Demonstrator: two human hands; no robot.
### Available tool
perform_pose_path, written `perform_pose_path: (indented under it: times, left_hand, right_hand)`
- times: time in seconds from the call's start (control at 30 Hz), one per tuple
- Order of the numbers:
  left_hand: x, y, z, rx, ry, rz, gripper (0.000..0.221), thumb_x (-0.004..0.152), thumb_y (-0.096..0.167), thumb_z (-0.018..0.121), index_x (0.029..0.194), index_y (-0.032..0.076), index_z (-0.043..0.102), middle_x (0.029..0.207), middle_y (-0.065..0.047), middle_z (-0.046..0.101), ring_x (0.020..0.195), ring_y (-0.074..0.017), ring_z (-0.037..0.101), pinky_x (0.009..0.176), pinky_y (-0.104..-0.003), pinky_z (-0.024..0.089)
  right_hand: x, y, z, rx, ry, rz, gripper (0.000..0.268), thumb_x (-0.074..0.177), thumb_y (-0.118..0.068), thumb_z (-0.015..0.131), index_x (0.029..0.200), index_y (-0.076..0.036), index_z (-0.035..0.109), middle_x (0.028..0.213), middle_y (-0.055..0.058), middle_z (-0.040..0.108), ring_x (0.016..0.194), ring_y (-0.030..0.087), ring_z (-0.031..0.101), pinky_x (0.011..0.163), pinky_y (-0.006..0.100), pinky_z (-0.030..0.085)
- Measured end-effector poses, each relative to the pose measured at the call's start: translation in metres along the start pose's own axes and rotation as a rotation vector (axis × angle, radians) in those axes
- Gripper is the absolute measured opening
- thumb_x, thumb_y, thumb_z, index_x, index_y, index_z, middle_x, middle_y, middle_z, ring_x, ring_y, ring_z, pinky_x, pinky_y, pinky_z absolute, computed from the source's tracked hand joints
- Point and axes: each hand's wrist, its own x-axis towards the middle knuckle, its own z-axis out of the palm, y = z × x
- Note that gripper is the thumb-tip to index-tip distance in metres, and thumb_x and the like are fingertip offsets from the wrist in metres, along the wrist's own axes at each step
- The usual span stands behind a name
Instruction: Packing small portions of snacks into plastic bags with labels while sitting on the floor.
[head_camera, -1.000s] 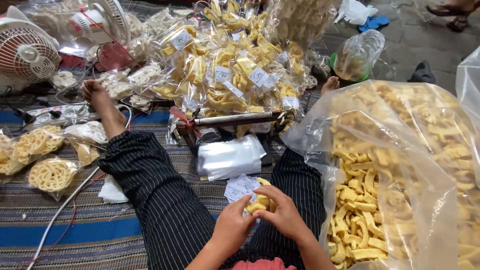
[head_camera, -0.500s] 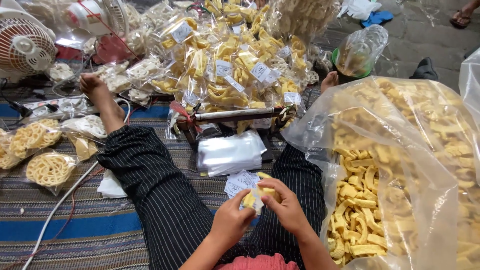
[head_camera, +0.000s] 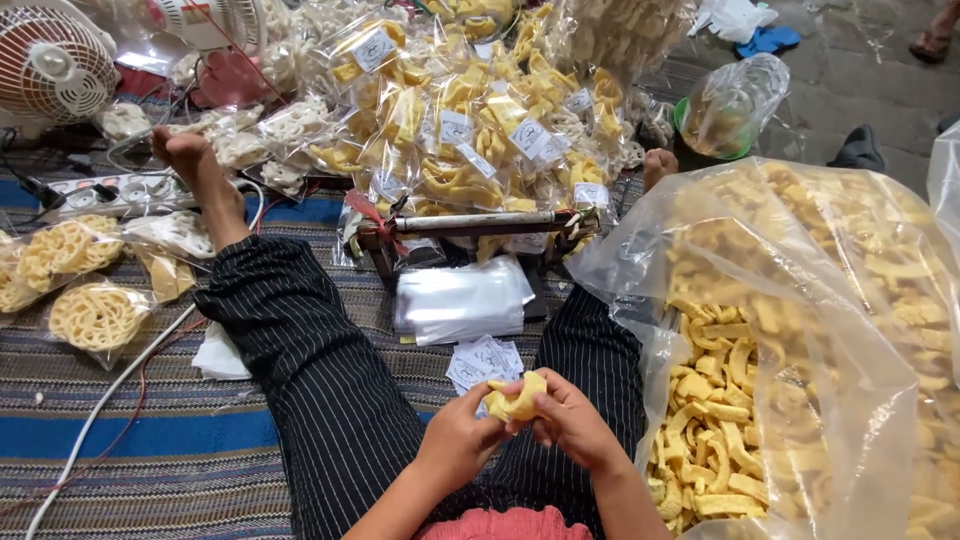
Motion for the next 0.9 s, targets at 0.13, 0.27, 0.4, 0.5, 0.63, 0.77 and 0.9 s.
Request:
perform_pose_path:
  times: [0.13,0.27,0.4,0.5,0.63,0.77,0.9]
  left_hand:
    - [0.000,-0.004,0.000,-0.091,-0.017,-0.091,0.013,0.077,0.018,0.079,0.077,0.006,0.075,0.129,-0.015,0.063,0.076,-0.0274,0.069,0.064,-0.037,0.056]
    - [-0.002,-0.005,0.001,-0.061,-0.004,-0.131,0.006,0.075,0.015,0.078,0.076,0.010,0.076,0.137,-0.017,0.061,0.097,-0.0313,0.071,0.077,-0.039,0.057]
    - [0.019,-0.003,-0.006,-0.074,-0.006,-0.018,0.007,0.075,0.014,0.080,0.077,0.011,0.074,0.130,-0.013,0.064,0.084,-0.0242,0.070,0.071,-0.036,0.056]
    - [0.049,-0.029,-0.001,-0.064,-0.081,-0.030,0.011,0.087,0.026,0.073,0.096,0.022,0.078,0.142,-0.020,0.058,0.064,-0.0231,0.069,0.052,-0.029,0.062]
    - [0.111,-0.027,-0.053,-0.401,-0.030,0.016,0.017,0.086,0.021,0.076,0.099,0.009,0.076,0.120,-0.019,0.068,0.106,-0.0461,0.068,0.092,-0.051,0.055]
    - [0.160,-0.019,-0.098,-0.441,0.010,0.081,0.010,0.081,0.022,0.085,0.086,0.015,0.080,0.115,-0.010,0.072,0.106,-0.0373,0.070,0.091,-0.047,0.055]
    - [0.161,-0.003,-0.120,-0.497,-0.052,-0.008,0.011,0.082,0.020,0.085,0.090,0.013,0.082,0.116,-0.008,0.072,0.105,-0.0324,0.071,0.093,-0.043,0.057]
  right_hand:
    - [0.001,0.007,0.002,-0.116,-0.015,-0.055,0.030,0.098,-0.011,0.061,0.125,0.002,0.059,0.095,0.019,0.074,0.070,0.016,0.072,0.047,0.019,0.042]
    - [0.004,-0.002,0.013,-0.171,0.096,-0.008,0.032,0.100,-0.022,0.056,0.117,0.004,0.063,0.110,0.019,0.077,0.062,0.021,0.074,0.036,0.017,0.039]
    - [0.022,-0.018,0.008,-0.282,0.173,0.045,0.024,0.103,-0.019,0.054,0.114,0.001,0.056,0.092,0.018,0.072,0.048,0.018,0.069,0.028,0.017,0.030]
    - [0.044,-0.057,0.015,-0.703,0.231,0.016,0.035,0.092,-0.020,0.065,0.123,-0.004,0.065,0.092,0.015,0.072,0.044,0.015,0.058,0.035,0.025,0.051]
    - [0.050,-0.114,0.049,-1.291,0.318,-0.565,0.043,0.092,-0.038,0.075,0.126,-0.013,0.067,0.085,0.020,0.069,0.077,0.044,0.071,0.067,0.050,0.053]
    - [0.052,-0.168,0.074,-1.289,0.309,-0.700,0.027,0.099,-0.034,0.074,0.124,-0.025,0.073,0.060,0.003,0.059,0.052,0.018,0.057,0.055,0.032,0.045]
    - [0.040,-0.186,0.081,-1.298,0.241,-0.582,0.025,0.101,-0.033,0.071,0.120,-0.016,0.070,0.070,0.010,0.069,0.052,0.018,0.062,0.053,0.030,0.048]
